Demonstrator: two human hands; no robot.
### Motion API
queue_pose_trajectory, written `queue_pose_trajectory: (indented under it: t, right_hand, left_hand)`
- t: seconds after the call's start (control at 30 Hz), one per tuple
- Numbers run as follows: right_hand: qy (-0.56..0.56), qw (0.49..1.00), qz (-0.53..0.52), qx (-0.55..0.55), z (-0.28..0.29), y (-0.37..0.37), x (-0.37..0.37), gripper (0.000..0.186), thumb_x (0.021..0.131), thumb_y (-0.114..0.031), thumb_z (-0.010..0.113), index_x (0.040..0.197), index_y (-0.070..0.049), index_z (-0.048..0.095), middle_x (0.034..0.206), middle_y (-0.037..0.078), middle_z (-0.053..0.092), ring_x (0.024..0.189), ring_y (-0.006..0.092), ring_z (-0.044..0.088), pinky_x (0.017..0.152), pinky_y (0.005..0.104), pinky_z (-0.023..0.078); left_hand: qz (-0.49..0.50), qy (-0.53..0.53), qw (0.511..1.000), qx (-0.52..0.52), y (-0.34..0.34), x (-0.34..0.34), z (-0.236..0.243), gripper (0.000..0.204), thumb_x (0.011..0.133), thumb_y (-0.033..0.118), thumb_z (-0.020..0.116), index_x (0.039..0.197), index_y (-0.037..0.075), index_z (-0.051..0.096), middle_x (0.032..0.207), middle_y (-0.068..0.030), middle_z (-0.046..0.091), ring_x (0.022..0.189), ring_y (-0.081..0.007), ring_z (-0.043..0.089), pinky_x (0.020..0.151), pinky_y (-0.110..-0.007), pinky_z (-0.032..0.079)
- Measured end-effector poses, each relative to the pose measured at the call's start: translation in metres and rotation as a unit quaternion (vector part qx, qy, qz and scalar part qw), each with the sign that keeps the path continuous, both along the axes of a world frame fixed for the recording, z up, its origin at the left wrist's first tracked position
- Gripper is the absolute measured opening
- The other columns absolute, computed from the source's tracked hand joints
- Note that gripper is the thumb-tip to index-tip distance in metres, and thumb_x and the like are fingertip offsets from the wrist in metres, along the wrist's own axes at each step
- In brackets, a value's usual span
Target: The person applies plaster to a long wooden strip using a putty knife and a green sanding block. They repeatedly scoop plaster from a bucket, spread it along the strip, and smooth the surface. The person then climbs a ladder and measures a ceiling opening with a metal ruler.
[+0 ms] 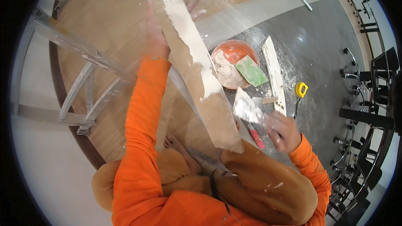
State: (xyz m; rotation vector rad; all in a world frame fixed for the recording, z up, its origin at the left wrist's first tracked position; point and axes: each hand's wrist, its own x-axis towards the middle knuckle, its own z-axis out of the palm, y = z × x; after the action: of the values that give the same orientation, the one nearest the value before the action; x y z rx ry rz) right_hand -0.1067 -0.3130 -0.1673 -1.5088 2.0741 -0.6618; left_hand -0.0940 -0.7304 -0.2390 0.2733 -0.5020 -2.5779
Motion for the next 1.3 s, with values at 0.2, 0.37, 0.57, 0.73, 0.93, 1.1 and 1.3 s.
queue_pose_trajectory:
  t: [0.2,0.37,0.57,0.73,0.93,1.1,1.3]
  right_hand:
    - [0.079,0.988,0.086,-0.098,-0.028,-0.064,-0.050,0.068,0.071,0.003,0.063,0.136,-0.016,0.065,0.124,0.016,0.061,0.108,0.0385,0.060,0.092,0.0466,0.050]
    - [0.162,0.975,0.142,-0.061,-0.017,-0.069,-0.077,0.076,0.067,0.002,0.065,0.139,-0.022,0.064,0.124,0.013,0.061,0.106,0.0358,0.061,0.090,0.0452,0.050]
    - [0.278,0.953,0.121,0.004,0.003,-0.042,-0.101,0.073,0.069,0.001,0.067,0.138,-0.021,0.065,0.111,0.011,0.061,0.099,0.0339,0.061,0.085,0.0447,0.050]
    - [0.162,0.985,-0.034,-0.057,0.048,-0.036,-0.094,0.049,0.089,-0.004,0.066,0.137,-0.005,0.062,0.090,0.015,0.058,0.074,0.0337,0.059,0.066,0.0398,0.049]
    - [0.187,0.966,-0.108,-0.140,0.104,-0.113,-0.131,0.039,0.097,-0.007,0.057,0.134,0.001,0.063,0.093,0.023,0.067,0.075,0.0369,0.063,0.071,0.0421,0.051]
    - [0.159,0.957,-0.172,-0.169,0.113,-0.141,-0.143,0.036,0.098,-0.012,0.058,0.130,0.003,0.066,0.092,0.025,0.068,0.075,0.0415,0.064,0.075,0.0428,0.051]
    - [0.113,0.975,-0.153,-0.119,0.094,-0.145,-0.112,0.036,0.096,-0.013,0.057,0.128,0.002,0.067,0.095,0.027,0.069,0.082,0.0431,0.066,0.076,0.0458,0.052]
  left_hand:
    - [-0.127,-0.002,0.992,0.012,0.062,-0.022,-0.007,0.077,0.104,0.068,0.028,0.146,0.007,0.048,0.126,-0.0125,0.059,0.138,-0.0479,0.045,0.113,-0.068,0.038]
    - [-0.129,0.015,0.991,0.018,0.069,-0.024,0.003,0.082,0.103,0.069,0.030,0.146,0.002,0.047,0.126,-0.0120,0.059,0.140,-0.0467,0.044,0.113,-0.066,0.038]
    - [-0.202,0.131,0.968,0.071,0.027,-0.027,-0.003,0.092,0.100,0.075,0.030,0.152,-0.001,0.040,0.130,-0.0155,0.057,0.140,-0.0474,0.045,0.110,-0.065,0.041]
    - [-0.197,0.005,0.980,-0.002,0.053,-0.027,0.023,0.099,0.098,0.079,0.031,0.155,-0.002,0.034,0.137,-0.0202,0.052,0.139,-0.0462,0.046,0.110,-0.061,0.044]
    - [-0.207,-0.066,0.973,-0.075,0.103,-0.031,0.074,0.100,0.097,0.080,0.035,0.159,0.002,0.030,0.156,-0.0263,0.039,0.143,-0.0451,0.041,0.116,-0.055,0.039]
    - [-0.233,-0.071,0.968,-0.057,0.129,-0.027,0.089,0.096,0.100,0.077,0.033,0.158,0.001,0.030,0.153,-0.0268,0.042,0.139,-0.0361,0.048,0.115,-0.050,0.043]
    - [-0.175,-0.082,0.979,-0.071,0.127,-0.024,0.079,0.089,0.100,0.076,0.038,0.155,0.005,0.039,0.145,-0.0190,0.049,0.132,-0.0317,0.052,0.109,-0.049,0.048]
